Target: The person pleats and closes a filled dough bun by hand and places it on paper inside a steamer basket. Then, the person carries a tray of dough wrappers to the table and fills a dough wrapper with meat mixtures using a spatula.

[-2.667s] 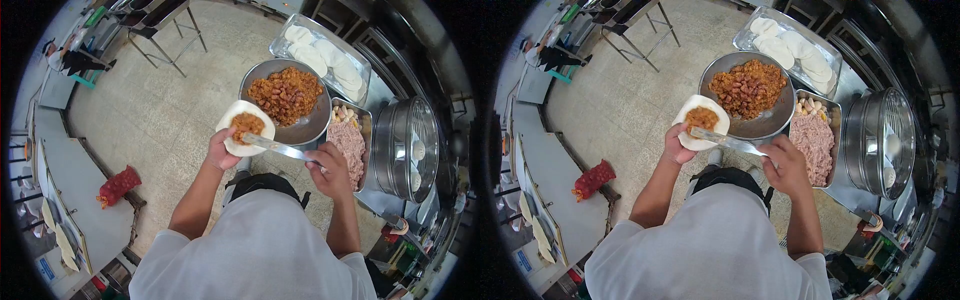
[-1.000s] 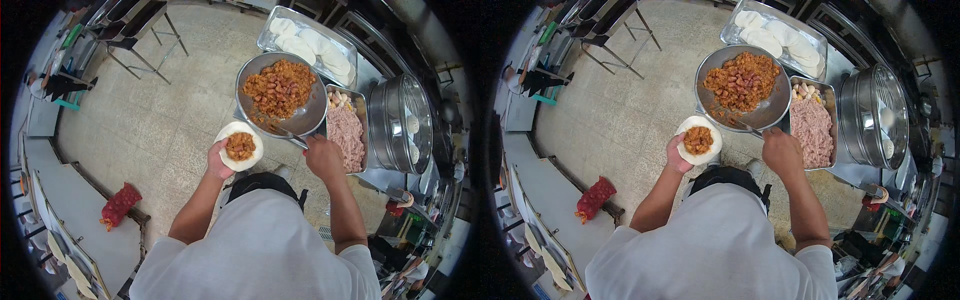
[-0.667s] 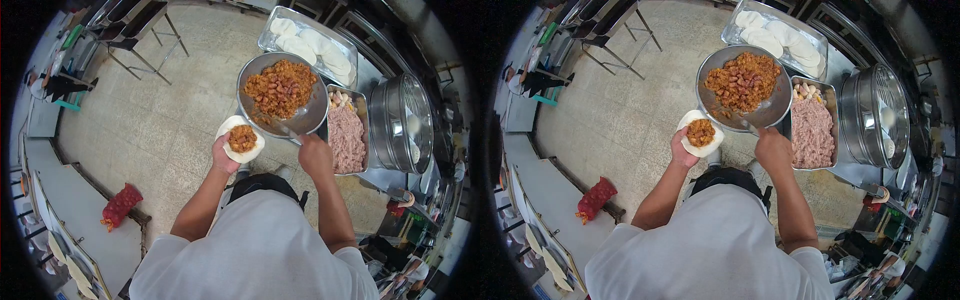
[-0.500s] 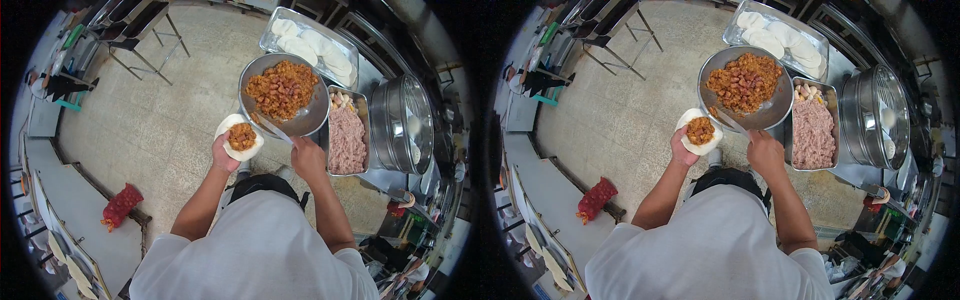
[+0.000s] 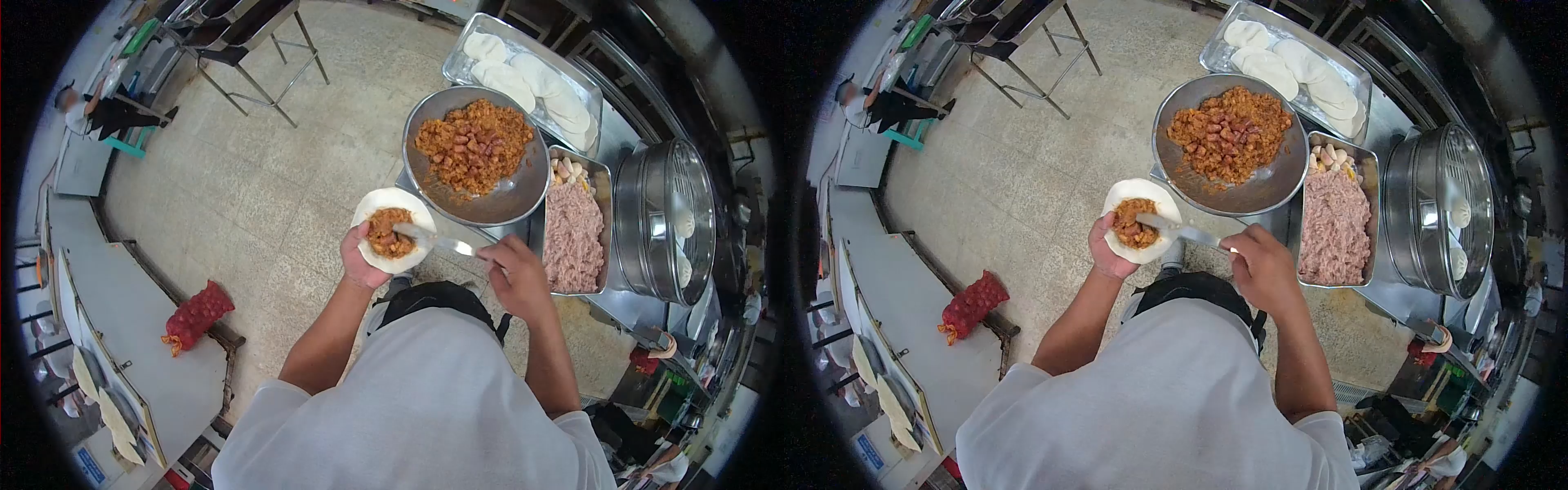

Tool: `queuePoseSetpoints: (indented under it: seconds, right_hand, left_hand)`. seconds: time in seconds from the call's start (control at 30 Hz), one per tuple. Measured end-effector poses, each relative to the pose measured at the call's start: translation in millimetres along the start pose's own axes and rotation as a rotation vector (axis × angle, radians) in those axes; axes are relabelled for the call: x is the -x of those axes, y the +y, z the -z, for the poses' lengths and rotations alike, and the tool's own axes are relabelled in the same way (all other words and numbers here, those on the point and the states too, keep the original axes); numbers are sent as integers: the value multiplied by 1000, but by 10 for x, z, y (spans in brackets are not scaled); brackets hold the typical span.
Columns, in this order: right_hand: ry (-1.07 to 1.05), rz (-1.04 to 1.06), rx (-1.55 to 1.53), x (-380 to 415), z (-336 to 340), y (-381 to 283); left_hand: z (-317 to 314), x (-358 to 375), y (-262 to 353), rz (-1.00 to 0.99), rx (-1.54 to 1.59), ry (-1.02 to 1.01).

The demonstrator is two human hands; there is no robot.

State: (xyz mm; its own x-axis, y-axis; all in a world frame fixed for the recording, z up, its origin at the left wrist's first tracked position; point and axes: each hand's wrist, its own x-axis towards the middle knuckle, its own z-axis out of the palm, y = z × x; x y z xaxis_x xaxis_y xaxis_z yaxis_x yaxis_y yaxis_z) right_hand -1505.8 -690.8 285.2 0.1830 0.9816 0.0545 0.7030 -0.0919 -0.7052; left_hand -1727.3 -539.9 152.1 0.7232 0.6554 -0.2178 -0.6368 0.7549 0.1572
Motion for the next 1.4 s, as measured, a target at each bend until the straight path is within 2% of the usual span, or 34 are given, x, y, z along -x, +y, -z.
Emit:
queuePoseSetpoints:
  seconds: [0.07,0.17,0.23,0.3,0.37,0.4,0.53,0.63,0.83,0.93,1.07,1.13,1.17,1.23,1.27,1.37,1.4]
  right_hand:
    - [42,-62,-46,48,81,10]
    - [108,8,-27,135,104,203]
    - [135,43,-23,215,239,370]
    - [164,67,14,340,604,435]
    - [96,102,-31,508,957,497]
    - [63,158,24,586,1082,531]
    - [141,166,134,906,1412,747]
    - [278,73,72,1171,1621,888]
    - [280,20,64,1441,1651,1222]
    - [209,88,51,1524,1601,1290]
    - [194,140,68,1521,1608,1298]
    - [82,193,38,1476,1639,1252]
    - [85,188,40,1440,1591,1231]
    - [-60,192,228,1353,1493,1195]
    - [-58,185,238,1334,1504,1161]
    - [-76,129,323,1357,1583,1058]
    - [9,57,301,1420,1656,1048]
  left_hand:
    - [-191,-9,-50,6,33,-43]
    - [-468,-104,-215,6,55,-95]
    - [-464,-194,-352,20,-31,-42]
    - [-539,-216,-542,27,-98,-47]
    - [-646,-258,-764,157,20,-106]
    - [-707,-266,-884,196,13,-66]
    - [-853,-359,-1396,232,-62,-85]
    - [-912,-404,-1724,121,-118,-133]
    - [-1063,-393,-2161,74,-163,-180]
    - [-1019,-345,-2266,51,-163,-86]
    - [-940,-188,-2261,63,-154,-61]
    - [-845,-97,-2206,135,-28,-58]
    - [-810,-41,-2175,141,-28,-59]
    - [-752,39,-2113,186,-23,-35]
    - [-713,51,-2062,222,-37,-93]
    - [-659,115,-1945,216,-15,-61]
    - [-667,125,-1897,185,-11,-69]
